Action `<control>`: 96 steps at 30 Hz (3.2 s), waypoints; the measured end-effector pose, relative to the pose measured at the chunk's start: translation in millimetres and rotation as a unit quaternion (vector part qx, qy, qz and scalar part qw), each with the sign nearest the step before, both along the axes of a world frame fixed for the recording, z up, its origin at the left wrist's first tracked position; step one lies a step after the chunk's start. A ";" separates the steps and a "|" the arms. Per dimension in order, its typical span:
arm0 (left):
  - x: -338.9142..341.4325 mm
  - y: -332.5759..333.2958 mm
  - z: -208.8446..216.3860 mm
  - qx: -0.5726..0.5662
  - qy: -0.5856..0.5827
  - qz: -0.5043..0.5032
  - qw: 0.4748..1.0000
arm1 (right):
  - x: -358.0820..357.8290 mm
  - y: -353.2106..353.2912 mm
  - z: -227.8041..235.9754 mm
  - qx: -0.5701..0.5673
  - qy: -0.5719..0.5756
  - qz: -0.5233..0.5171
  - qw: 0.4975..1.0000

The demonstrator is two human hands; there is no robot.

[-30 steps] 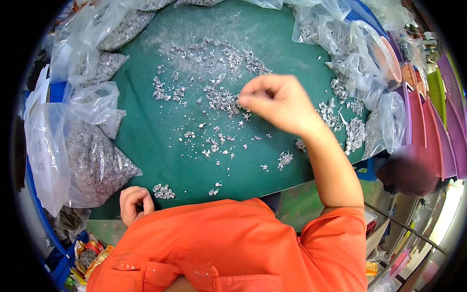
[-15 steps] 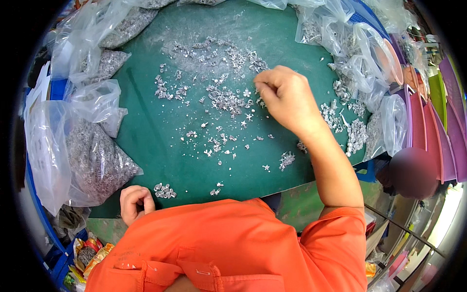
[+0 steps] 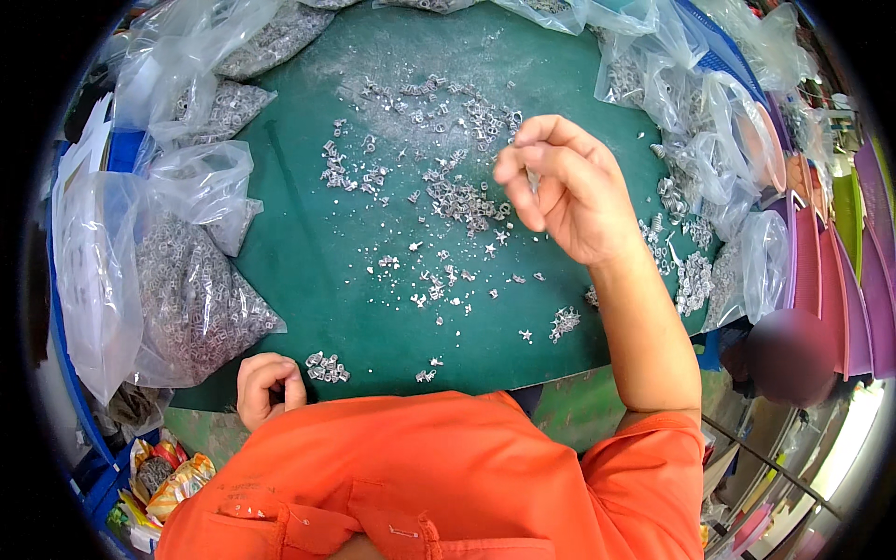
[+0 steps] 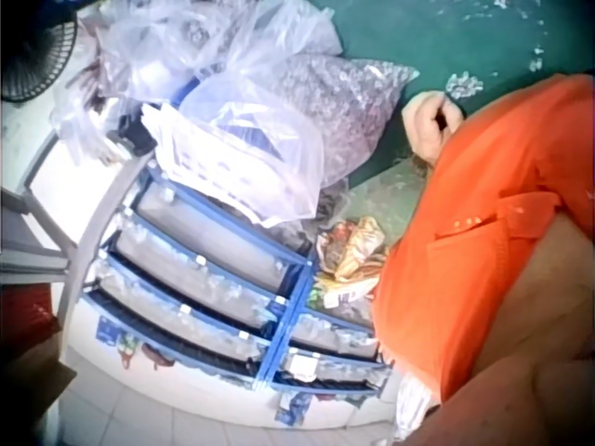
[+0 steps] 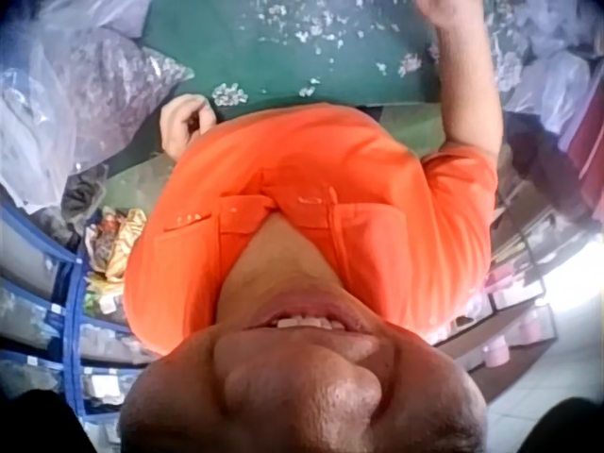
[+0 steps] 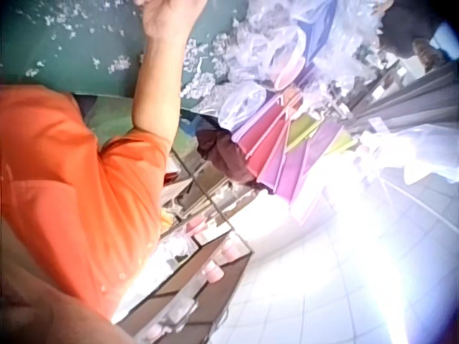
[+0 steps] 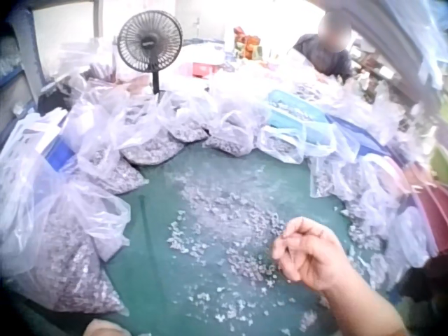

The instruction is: The person sorts small metal charms by hand on a green surface, picking individual charms from a pile and moving them into different groups.

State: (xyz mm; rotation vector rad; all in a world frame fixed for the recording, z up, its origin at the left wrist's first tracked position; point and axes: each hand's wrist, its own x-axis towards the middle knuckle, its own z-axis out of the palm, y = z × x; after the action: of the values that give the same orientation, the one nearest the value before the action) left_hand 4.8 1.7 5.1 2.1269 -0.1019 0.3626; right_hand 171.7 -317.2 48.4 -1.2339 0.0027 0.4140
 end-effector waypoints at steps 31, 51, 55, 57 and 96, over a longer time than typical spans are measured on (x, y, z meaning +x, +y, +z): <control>1.0 1.3 1.1 0.011 0.000 -0.009 1.000 | -28.9 17.6 -23.2 -0.523 -0.444 0.064 0.725; 1.8 1.3 1.7 0.004 -0.007 -0.012 1.000 | 19.4 15.7 -9.2 -0.686 -0.297 -0.018 0.664; 1.8 -1.3 0.9 -0.002 -0.011 0.001 1.000 | 14.7 15.4 -12.7 -0.585 -0.304 -0.003 0.752; 1.5 -0.7 1.4 -0.003 -0.007 0.003 1.000 | 12.6 21.6 -11.3 -0.564 -0.295 -0.015 0.771; 3.2 10.2 -6.1 -0.013 -0.079 -0.013 0.997 | 29.7 98.8 19.0 -0.036 0.076 0.165 0.983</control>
State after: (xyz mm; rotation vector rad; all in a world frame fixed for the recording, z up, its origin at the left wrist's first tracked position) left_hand 8.0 11.9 -0.9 2.0676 -0.2144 0.5132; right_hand 201.4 -218.5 67.3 -1.2745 -0.0573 0.8035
